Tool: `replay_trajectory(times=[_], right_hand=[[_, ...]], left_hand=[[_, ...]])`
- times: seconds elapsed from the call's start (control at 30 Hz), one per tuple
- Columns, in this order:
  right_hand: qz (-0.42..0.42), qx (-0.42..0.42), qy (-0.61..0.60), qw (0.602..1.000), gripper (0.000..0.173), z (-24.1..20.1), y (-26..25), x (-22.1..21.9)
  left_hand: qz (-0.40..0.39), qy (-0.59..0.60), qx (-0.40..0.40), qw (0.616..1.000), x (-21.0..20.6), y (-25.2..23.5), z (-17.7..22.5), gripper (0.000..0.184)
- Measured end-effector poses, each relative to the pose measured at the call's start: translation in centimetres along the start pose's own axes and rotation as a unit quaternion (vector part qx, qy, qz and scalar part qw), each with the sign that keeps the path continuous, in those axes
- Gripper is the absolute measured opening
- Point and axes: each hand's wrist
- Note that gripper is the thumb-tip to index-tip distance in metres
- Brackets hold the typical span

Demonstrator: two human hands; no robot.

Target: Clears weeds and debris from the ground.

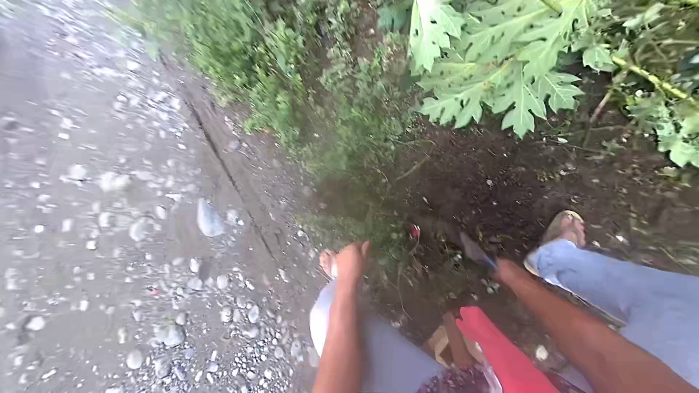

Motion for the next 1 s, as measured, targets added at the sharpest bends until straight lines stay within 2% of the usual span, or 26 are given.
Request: replay_trajectory(times=[0.13, 0.23, 0.3, 0.4, 0.5, 0.57, 0.63, 0.7, 0.8, 0.87, 0.9, 0.93, 1.0], right_hand=[[-0.005, 0.046, 0.079, 0.996, 0.055, 1.4, 0.2, -1.4], [-0.101, 0.050, 0.078, 0.991, 0.066, 0.8, -0.7, -1.9], [-0.135, 0.058, 0.040, 0.988, 0.058, 1.4, -1.1, -1.6], [-0.071, 0.102, 0.039, 0.991, 0.054, 1.7, -1.7, -0.1], [0.019, 0.130, 0.136, 0.982, 0.058, 1.2, -2.2, 4.5], [0.052, 0.138, 0.142, 0.979, 0.053, 0.4, -2.3, 7.4], [0.078, 0.140, 0.076, 0.984, 0.050, -0.2, -2.3, 9.6], [0.099, 0.134, -0.060, 0.984, 0.047, -1.0, -1.6, 10.9], [0.101, 0.100, -0.288, 0.947, 0.041, -4.3, 0.5, 9.8], [0.095, 0.070, -0.390, 0.913, 0.037, -6.4, 1.3, 7.6], [0.089, 0.054, -0.397, 0.912, 0.034, -6.8, 1.6, 6.2], [0.079, 0.039, -0.364, 0.927, 0.033, -6.7, 1.6, 4.8], [0.026, 0.016, -0.171, 0.985, 0.035, -4.7, 1.2, 2.3]], left_hand=[[0.006, 0.031, 0.007, 0.999, 1.2, 1.2, 0.7, 0.052], [0.003, 0.046, 0.000, 0.999, 1.4, 1.4, 0.1, 0.053], [-0.002, 0.049, -0.004, 0.999, 1.0, 1.4, 0.0, 0.054], [-0.001, 0.049, -0.002, 0.999, 1.1, 1.7, -0.7, 0.055], [-0.001, 0.039, -0.003, 0.999, 0.6, 1.7, -1.4, 0.054], [0.000, 0.039, 0.002, 0.999, 0.4, 1.7, -1.9, 0.054], [0.002, 0.045, 0.008, 0.999, 0.4, 1.7, -2.2, 0.053], [0.005, 0.053, 0.012, 0.999, 0.1, 1.7, -2.5, 0.051], [0.022, 0.053, 0.025, 0.998, 0.0, 1.9, -3.0, 0.047], [0.031, 0.051, 0.030, 0.998, 0.0, 2.2, -3.2, 0.045], [0.033, 0.049, 0.029, 0.998, 0.0, 2.3, -3.2, 0.045], [0.033, 0.049, 0.027, 0.998, 0.0, 2.3, -3.3, 0.045], [0.029, 0.049, 0.027, 0.998, -0.1, 1.9, -3.5, 0.044]])
Point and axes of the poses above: each hand's wrist, its own y-axis away from the middle knuckle, its own x-axis out of the back of the hand, z = x × y, and after that the axes turned 7 degrees about y, right-handed
